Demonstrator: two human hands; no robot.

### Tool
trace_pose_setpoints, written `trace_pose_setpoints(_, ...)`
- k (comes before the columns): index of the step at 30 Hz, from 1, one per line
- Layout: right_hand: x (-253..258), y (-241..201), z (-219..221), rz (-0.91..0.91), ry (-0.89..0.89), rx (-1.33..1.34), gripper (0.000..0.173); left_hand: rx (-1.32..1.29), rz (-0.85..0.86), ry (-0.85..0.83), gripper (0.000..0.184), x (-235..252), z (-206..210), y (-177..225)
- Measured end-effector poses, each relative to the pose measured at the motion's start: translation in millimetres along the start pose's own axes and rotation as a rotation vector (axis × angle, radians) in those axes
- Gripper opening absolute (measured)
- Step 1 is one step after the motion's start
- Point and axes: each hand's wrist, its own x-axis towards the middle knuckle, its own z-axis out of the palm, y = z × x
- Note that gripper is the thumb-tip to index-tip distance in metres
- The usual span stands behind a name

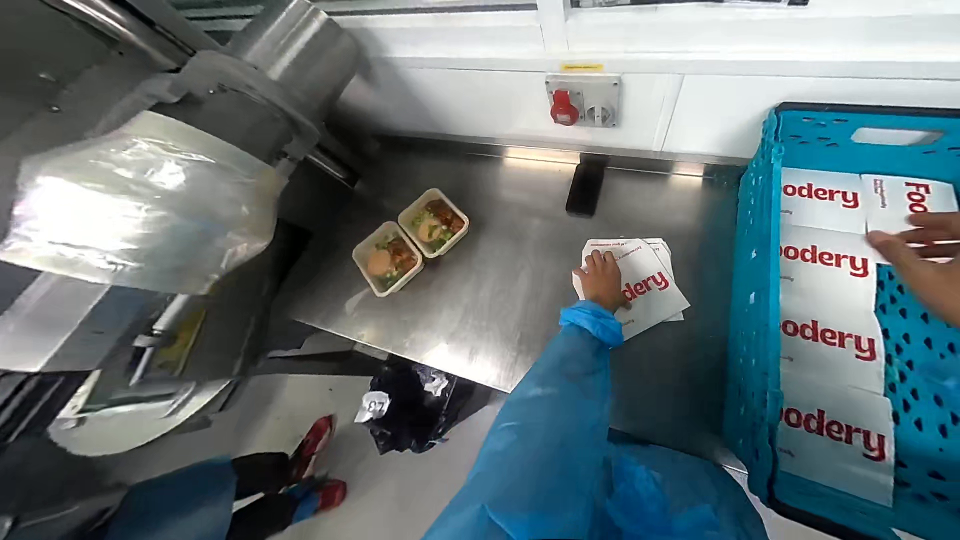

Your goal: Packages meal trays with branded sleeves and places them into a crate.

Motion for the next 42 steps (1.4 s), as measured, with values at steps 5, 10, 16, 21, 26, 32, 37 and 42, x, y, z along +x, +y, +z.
trace_pose_setpoints(5, -78.5, -100.3, 21.4, -0.208, -0.037, -0.091, 0.056, -0.054, 0.064, 0.034, 0.106, 3.9, 0.0, -17.9)
trace_pose_setpoints(10, -141.2, -131.7, 54.1, -0.29, 0.087, -0.129, 0.051, -0.159, 0.278, 0.041, 0.075, -0.9, -15.0, -42.1)
trace_pose_setpoints(16, -146.6, -178.1, 108.9, -0.315, -0.06, 0.094, 0.065, -0.515, 0.816, 0.282, 0.023, -178.1, -61.8, -119.9)
trace_pose_setpoints(21, -207.3, -268.3, 175.9, -0.407, -0.158, 0.248, 0.048, -0.511, 0.491, 0.648, 0.019, -285.8, -24.6, -230.0)
trace_pose_setpoints(26, -241.9, -331.3, 206.8, -0.548, -0.939, 0.393, 0.015, -0.761, 0.316, 0.772, 0.036, -379.3, 12.3, -322.6)
trace_pose_setpoints(32, -283.1, -389.4, 239.0, -0.436, -1.542, 0.225, 0.012, -0.571, 0.226, 0.859, 0.033, -431.2, 51.4, -347.3)
trace_pose_setpoints(37, -290.1, -418.9, 242.9, -0.527, -1.396, 0.27, 0.007, -0.546, 0.093, 0.696, 0.058, -434.3, 40.5, -338.4)
trace_pose_setpoints(42, -268.9, -425.2, 244.5, -0.936, -0.72, 0.087, 0.045, -0.564, 0.108, 0.607, 0.021, -409.0, 20.9, -350.0)
